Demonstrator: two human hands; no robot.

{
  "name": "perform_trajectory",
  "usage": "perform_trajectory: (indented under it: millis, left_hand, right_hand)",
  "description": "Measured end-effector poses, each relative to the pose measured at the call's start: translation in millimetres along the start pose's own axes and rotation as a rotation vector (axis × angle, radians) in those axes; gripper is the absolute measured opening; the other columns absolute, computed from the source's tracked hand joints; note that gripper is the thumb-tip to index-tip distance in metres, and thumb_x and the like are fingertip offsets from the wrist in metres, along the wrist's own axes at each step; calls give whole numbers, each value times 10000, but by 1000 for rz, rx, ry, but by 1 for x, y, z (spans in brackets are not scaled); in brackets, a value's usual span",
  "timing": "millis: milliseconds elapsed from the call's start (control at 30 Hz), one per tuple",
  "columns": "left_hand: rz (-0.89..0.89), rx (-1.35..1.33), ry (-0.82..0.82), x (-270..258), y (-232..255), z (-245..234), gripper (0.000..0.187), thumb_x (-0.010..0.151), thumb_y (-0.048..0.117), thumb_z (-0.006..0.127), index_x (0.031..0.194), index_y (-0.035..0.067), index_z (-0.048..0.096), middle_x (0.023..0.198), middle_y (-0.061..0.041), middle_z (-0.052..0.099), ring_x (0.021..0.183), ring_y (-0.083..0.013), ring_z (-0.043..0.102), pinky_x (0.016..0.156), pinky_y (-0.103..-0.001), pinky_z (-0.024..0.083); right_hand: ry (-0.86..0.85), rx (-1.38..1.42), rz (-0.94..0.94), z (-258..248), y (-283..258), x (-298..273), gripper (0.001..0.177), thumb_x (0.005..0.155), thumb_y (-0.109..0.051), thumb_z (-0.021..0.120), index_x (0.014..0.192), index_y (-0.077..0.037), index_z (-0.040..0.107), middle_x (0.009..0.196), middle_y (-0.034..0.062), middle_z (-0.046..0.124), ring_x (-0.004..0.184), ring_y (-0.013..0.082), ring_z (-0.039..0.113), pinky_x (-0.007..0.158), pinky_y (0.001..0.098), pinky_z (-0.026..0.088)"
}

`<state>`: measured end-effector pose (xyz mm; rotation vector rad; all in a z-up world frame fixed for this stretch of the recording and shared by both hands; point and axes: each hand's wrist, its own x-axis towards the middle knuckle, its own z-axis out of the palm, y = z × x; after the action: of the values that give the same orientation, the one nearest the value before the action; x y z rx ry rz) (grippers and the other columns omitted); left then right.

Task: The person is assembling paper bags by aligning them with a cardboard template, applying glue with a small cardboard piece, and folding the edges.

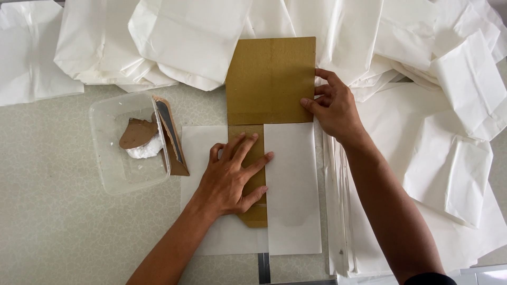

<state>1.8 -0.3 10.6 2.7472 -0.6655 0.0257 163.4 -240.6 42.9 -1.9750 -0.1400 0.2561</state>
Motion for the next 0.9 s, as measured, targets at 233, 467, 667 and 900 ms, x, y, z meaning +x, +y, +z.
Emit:
perform_trajectory:
  millis: [233, 467, 667, 900]
  left_hand:
    - [14, -12, 8, 1, 2, -4, 667, 889, 617, 461, 1471, 306, 560, 1560, -174, 370, 1483, -430, 302, 1034, -596, 292]
    - [18, 1, -30, 3, 5, -3, 739, 863, 680, 501, 1509, 323, 516, 1563, -178, 359, 1492, -457, 268, 1021, -608, 287]
    - [14, 22, -36, 3, 0, -5, 778, 847, 740, 491, 1527, 361, 481, 1583, -164, 323, 1505, -493, 218, 1040, -627, 266]
    - [-5, 47, -74, 3, 1, -6, 768, 843, 736, 528, 1523, 384, 470, 1586, -147, 332, 1506, -475, 237, 1048, -633, 255]
  right_hand:
    - [-46, 40, -33, -3, 11, 4, 685, 959, 1, 710, 1556, 4, 374, 1032, 199, 652, 921, 254, 681, 894, 395, 589]
    - [-54, -16, -75, -12, 30, 11, 679, 983, -7, 702, 1566, 41, 359, 1052, 217, 657, 925, 263, 680, 880, 412, 584]
    - [-55, -6, -75, -16, 47, 17, 703, 981, -24, 720, 1570, 46, 343, 1050, 200, 653, 924, 250, 682, 885, 391, 587]
    - [-43, -37, -71, -20, 46, 13, 720, 976, -39, 728, 1573, 48, 335, 1041, 174, 630, 918, 220, 665, 874, 356, 584]
